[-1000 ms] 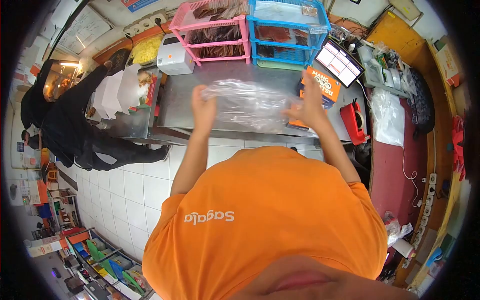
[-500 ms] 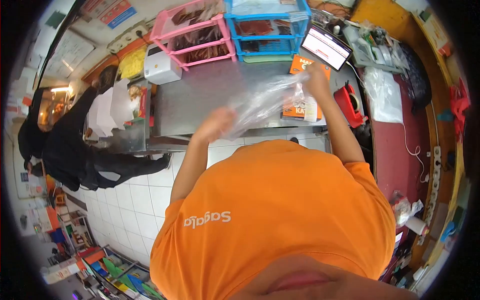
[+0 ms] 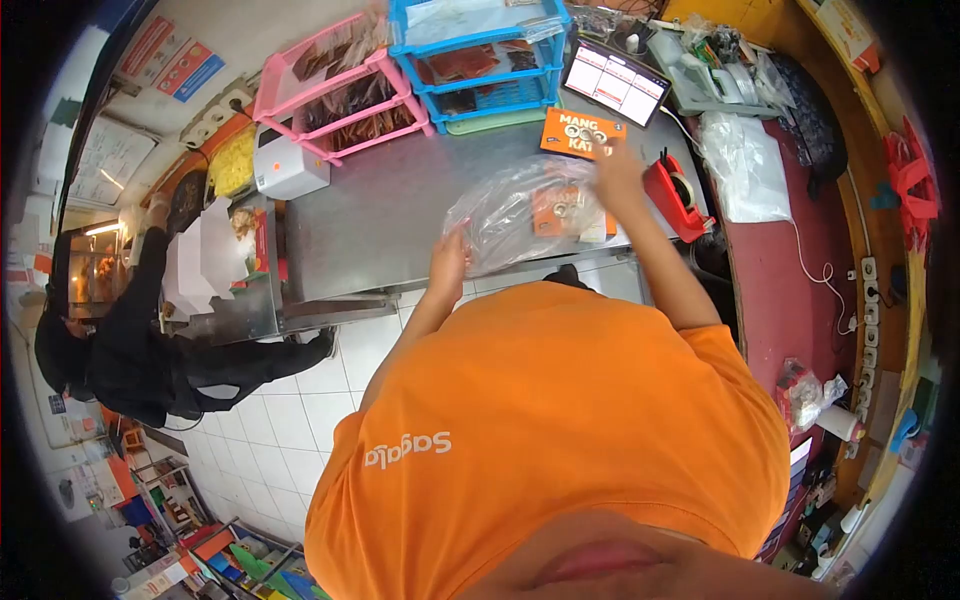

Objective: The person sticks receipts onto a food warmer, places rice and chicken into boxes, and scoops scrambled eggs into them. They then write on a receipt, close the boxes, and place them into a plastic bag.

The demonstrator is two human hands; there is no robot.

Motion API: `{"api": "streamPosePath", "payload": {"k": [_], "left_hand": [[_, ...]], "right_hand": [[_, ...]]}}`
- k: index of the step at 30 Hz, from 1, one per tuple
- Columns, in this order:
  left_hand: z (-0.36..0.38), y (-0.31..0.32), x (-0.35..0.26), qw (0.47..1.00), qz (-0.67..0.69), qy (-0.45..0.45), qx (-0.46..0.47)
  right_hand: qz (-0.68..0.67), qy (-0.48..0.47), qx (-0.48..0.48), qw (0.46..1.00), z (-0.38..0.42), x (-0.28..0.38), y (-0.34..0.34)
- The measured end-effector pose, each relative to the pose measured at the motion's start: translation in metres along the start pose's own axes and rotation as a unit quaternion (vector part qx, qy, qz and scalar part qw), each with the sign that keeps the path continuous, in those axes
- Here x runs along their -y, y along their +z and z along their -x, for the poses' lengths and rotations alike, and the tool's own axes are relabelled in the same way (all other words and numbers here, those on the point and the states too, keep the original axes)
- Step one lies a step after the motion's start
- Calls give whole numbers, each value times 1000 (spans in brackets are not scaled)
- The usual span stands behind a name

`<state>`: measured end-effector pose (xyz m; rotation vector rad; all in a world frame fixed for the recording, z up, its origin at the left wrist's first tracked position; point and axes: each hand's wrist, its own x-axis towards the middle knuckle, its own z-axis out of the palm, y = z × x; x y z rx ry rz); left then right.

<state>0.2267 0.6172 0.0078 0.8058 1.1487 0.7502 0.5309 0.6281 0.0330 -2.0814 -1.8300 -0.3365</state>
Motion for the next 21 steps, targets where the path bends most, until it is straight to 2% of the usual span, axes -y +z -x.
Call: {"api": "streamPosePath", "payload": {"k": [2, 4, 5, 7, 8, 9, 11, 12, 13, 14, 15, 17, 18, 19, 21], "left_hand": [[-10, 17, 4, 1000, 2, -3, -2], [-25, 37, 5, 992, -7, -84, 89], [-32, 48, 3, 992, -5, -86, 89], [-42, 67, -4, 991, 62, -113, 25], [-44, 72, -9, 991, 64, -112, 19], [-43, 75, -15, 990, 77, -119, 27], [-44, 76, -18, 987, 93, -124, 29], [-44, 73, -14, 989, 110, -103, -9], [-45, 70, -17, 988, 127, -81, -46], [-43, 66, -20, 986, 133, -83, -54], [-37, 61, -31, 989, 106, -73, -76], [-36, 36, -35, 989, 85, -66, -106], [-40, 14, -30, 992, 2, -43, -120], [-42, 6, -29, 987, -81, -22, -134], [-50, -5, -25, 975, -110, -36, -191]], "right_hand": [[-140, -124, 113, 976, 10, 29, -4], [-333, -253, 255, 872, 26, 33, 58], [-333, -252, 257, 871, 30, 24, 75], [-183, -247, 227, 924, 24, 11, 88], [-124, -173, 238, 948, 33, 6, 90], [-126, -179, 240, 946, 31, 5, 84], [-60, -95, 308, 945, 14, 5, 64], [-62, -100, 309, 944, -1, 4, 54], [-228, -168, 386, 878, -19, 2, 43], [-382, -228, 452, 773, -32, -2, 38], [-382, -234, 459, 767, -50, -17, 45], [-360, -192, 222, 885, -87, -53, 63], [-210, -119, 259, 935, -95, -56, 49], [-50, -45, 285, 956, -102, -56, 37], [-27, -55, 325, 944, -105, -67, 55]]}}
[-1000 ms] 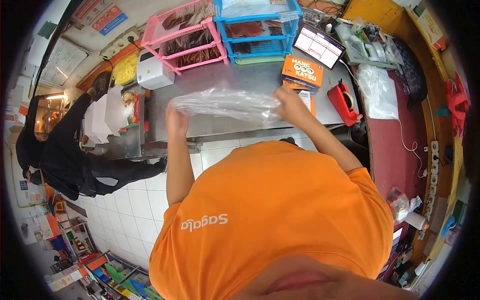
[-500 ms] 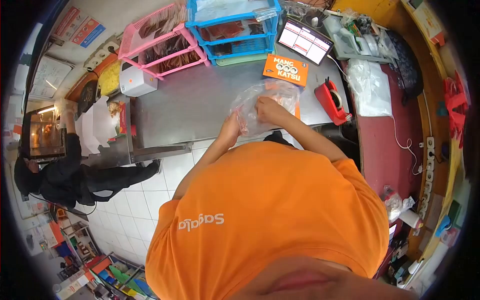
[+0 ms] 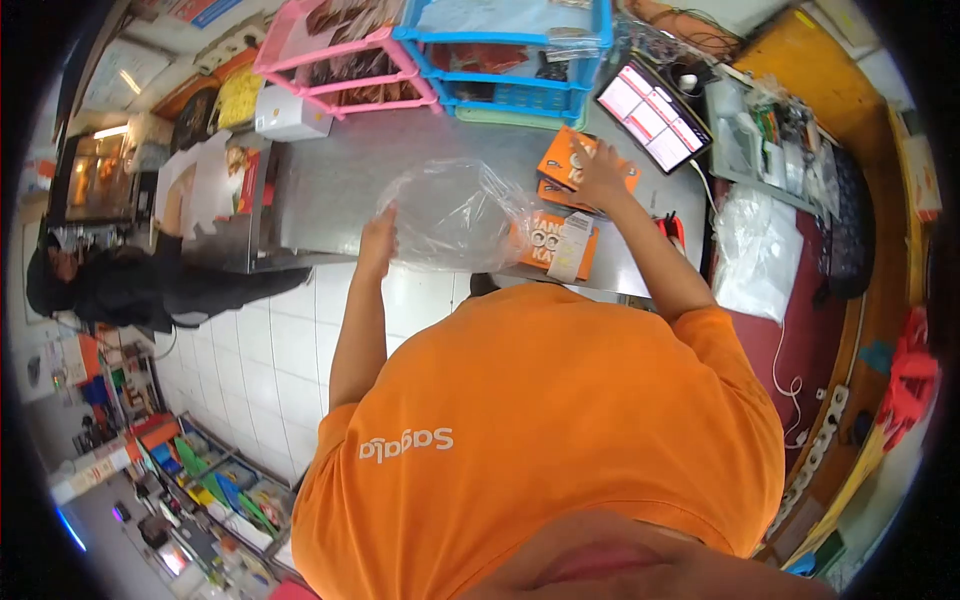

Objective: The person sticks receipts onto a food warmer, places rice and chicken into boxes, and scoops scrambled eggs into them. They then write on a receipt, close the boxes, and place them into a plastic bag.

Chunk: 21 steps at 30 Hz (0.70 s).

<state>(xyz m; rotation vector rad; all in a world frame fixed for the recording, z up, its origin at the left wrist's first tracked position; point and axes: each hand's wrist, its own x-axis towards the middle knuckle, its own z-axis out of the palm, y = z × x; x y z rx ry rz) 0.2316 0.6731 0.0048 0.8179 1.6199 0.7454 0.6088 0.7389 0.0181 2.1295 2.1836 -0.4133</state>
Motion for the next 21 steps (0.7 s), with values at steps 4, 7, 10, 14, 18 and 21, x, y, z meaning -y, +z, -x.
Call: {"api": "streamPosePath", "payload": {"k": [4, 7, 10, 14, 18, 21], "left_hand": [[-8, -15, 19, 994, -81, 14, -66], [-15, -26, 24, 997, -19, -6, -70], [-24, -35, 20, 999, 5, -34, -8], [-50, -43, 35, 993, 49, -73, 82], [-54, -75, 15, 980, 112, -145, 73], [-72, -108, 36, 977, 105, -60, 175]], "right_hand": [[-30, 13, 64, 997, -3, 3, -14], [-121, -110, 39, 986, 17, 42, -44], [-291, -269, 41, 917, 23, 105, -48], [-434, -423, 55, 794, 0, 188, 5], [-344, -401, 81, 845, -25, 204, 76], [-253, -321, 165, 898, -15, 202, 85]]}}
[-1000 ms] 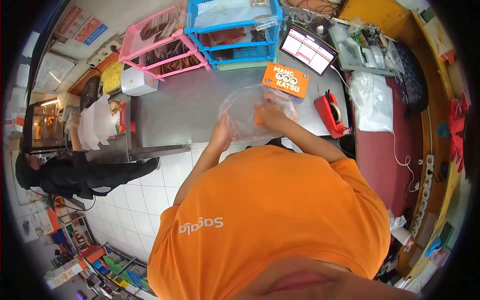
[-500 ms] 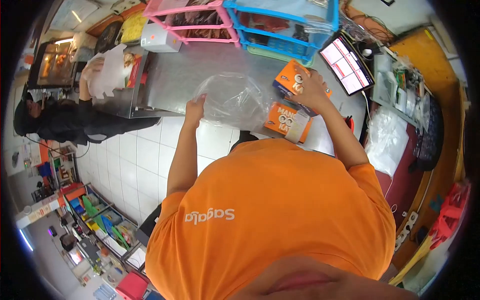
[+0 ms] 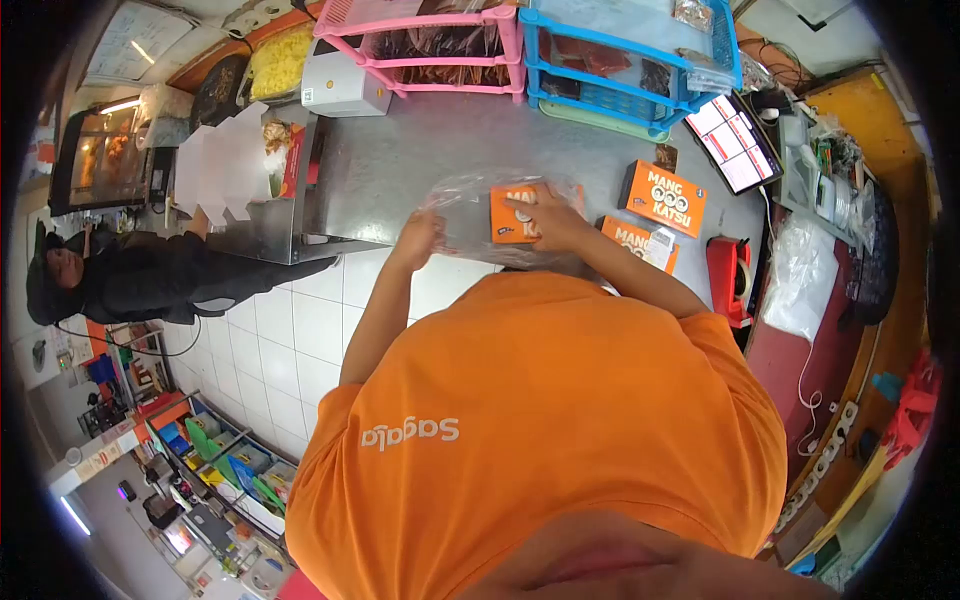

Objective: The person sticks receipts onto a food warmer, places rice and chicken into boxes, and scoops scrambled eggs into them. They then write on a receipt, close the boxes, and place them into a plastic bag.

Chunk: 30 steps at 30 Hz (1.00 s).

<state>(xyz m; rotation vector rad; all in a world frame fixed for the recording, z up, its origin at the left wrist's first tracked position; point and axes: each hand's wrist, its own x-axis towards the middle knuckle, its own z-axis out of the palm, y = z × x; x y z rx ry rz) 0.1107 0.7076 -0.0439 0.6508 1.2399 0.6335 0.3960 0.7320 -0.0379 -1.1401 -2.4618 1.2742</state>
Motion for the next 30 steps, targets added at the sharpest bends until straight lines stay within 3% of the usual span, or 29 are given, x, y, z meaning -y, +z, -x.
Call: {"api": "streamPosePath", "payload": {"k": [3, 6, 8, 10, 11, 13, 14, 15, 17, 21, 23, 25, 26, 28, 30], "left_hand": [[-14, 22, 4, 997, -40, -44, 40], [-18, 26, -8, 998, -33, -23, 55], [-17, 25, -22, 998, -31, -16, 59], [-11, 17, -35, 996, 44, -53, 59], [-16, 15, -39, 995, 38, -57, 71], [-21, 13, -39, 993, 23, -106, 48], [-23, 15, -38, 993, 21, -108, 53], [-26, 18, -39, 989, 45, -127, 59], [-19, 23, -43, 985, 71, -147, 57], [-20, 25, -55, 991, 46, -113, 49], [-23, 20, -57, 995, 22, -86, 37], [-17, 24, -52, 992, -13, -93, 83], [-20, 24, -51, 992, -11, -92, 82], [-33, 23, -48, 990, -31, -94, 101], [-31, 37, -55, 988, -16, -104, 116]], "right_hand": [[121, 92, -18, 988, 2, 19, -5], [114, 93, -61, 987, 0, 31, -7], [-16, 62, -168, 984, 6, 48, -28], [-38, 69, -219, 972, 23, 12, -53], [35, 132, -227, 964, 36, -13, -69], [168, 257, -195, 931, 65, -62, -90], [303, 372, -138, 867, 72, -78, -87], [302, 378, -139, 864, 82, -93, -83], [359, 383, -24, 851, 90, -117, -75], [284, 405, -13, 869, 79, -115, -100], [294, 389, -61, 871, 74, -76, -111], [220, 285, -180, 915, 65, -29, -123], [221, 284, -179, 916, 60, -7, -126], [30, 97, -243, 965, 46, 35, -125], [-80, 29, -212, 974, 27, 72, -108]]}}
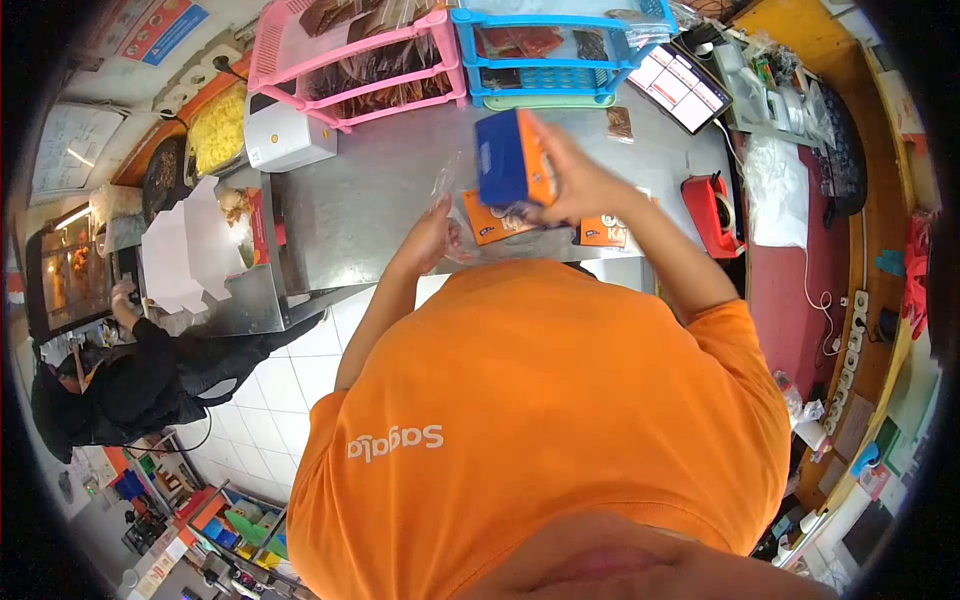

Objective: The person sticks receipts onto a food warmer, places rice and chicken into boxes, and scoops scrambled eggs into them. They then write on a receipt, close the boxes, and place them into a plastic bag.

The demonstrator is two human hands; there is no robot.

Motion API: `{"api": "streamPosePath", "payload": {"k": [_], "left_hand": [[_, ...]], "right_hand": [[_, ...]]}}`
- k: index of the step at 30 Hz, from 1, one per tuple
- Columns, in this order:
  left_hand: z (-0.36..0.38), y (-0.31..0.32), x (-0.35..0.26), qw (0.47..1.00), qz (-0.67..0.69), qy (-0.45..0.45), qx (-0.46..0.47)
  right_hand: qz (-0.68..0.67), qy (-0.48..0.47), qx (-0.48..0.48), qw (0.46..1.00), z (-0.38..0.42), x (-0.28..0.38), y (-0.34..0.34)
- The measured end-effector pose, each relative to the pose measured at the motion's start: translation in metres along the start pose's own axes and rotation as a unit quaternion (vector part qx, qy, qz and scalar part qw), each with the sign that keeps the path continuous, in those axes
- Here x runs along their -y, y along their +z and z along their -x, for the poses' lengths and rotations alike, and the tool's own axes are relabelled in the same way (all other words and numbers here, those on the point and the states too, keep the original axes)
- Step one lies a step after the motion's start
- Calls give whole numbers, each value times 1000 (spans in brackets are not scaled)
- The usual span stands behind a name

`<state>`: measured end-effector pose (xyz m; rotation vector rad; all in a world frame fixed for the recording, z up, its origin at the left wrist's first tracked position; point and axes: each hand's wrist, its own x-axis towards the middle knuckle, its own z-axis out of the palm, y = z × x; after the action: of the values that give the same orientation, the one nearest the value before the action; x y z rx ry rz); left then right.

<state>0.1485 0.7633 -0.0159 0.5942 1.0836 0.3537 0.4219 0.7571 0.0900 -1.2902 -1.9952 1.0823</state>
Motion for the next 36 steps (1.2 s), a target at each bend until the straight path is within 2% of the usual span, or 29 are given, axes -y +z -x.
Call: {"api": "streamPosePath", "payload": {"k": [1, 4, 6, 7, 9, 11, 13, 15, 16, 17, 18, 19, 21, 22, 24, 25, 26, 27, 28, 29, 30, 31, 33, 34, 36], "left_hand": [[2, 6, -4, 1000, 12, -10, 18], [14, 14, -8, 997, 63, -30, 39], [16, -8, 1, 996, 88, -22, 21], [21, -16, 0, 994, 108, -16, 4], [22, -21, 2, 991, 128, -42, -10], [11, -10, 13, 987, 143, -61, 44], [17, 20, 15, 990, 133, -38, 34], [17, 17, 17, 992, 122, -15, 25], [13, -8, 17, 982, 189, 25, 20], [11, -25, 16, 965, 254, 63, 14], [13, -28, 12, 977, 206, 44, -41], [11, -26, 12, 977, 204, 40, -39], [6, -20, 15, 990, 98, 38, -88], [8, -11, 10, 991, 96, 34, -86], [16, 9, -6, 993, 28, 103, -39], [11, 10, -4, 994, 27, 102, -34], [4, 10, -1, 989, 36, 140, -45], [0, 10, 0, 982, 45, 177, -56], [-2, 11, -1, 982, 44, 176, -51], [-3, 10, -3, 981, 53, 182, -53], [-2, 8, -4, 978, 63, 189, -62], [-4, 3, -3, 978, 64, 189, -63], [-7, -4, -3, 978, -39, 150, -136], [-3, -9, -6, 978, -39, 150, -137], [7, -19, -16, 991, -92, 39, -93]], "right_hand": [[-26, -40, 2, 999, -4, -1, 22], [-69, -64, 7, 995, -8, -17, 69], [82, -53, 49, 994, -8, -27, 76], [84, -57, 52, 993, -8, -28, 73], [272, -10, 136, 953, -3, -27, 72], [271, 10, 147, 951, -4, -33, 83], [270, 30, 157, 950, -6, -33, 85], [131, 169, 257, 942, -7, -28, 79], [129, 171, 257, 942, -4, -34, 80], [86, 133, 204, 966, 0, -43, 83], [42, 98, 145, 984, 3, -45, 82], [40, 102, 144, 984, 5, -47, 79], [63, -33, 42, 997, 10, -45, 67], [-5, 49, 97, 994, 13, -37, 43], [-210, 177, 81, 958, 27, -53, 9], [-171, 209, 36, 962, 36, -63, -9], [-132, 241, -9, 961, 47, -71, -22], [-131, 245, -13, 961, 60, -78, -25], [72, 286, 42, 955, 73, -89, -21], [270, 316, 96, 904, 84, -102, -13], [313, 360, 157, 865, 89, -123, 4], [363, 331, 164, 855, 99, -138, 23], [411, 250, 150, 864, 107, -144, 38], [411, 249, 150, 864, 107, -143, 36], [317, 322, 77, 888, 105, -136, 23]]}}
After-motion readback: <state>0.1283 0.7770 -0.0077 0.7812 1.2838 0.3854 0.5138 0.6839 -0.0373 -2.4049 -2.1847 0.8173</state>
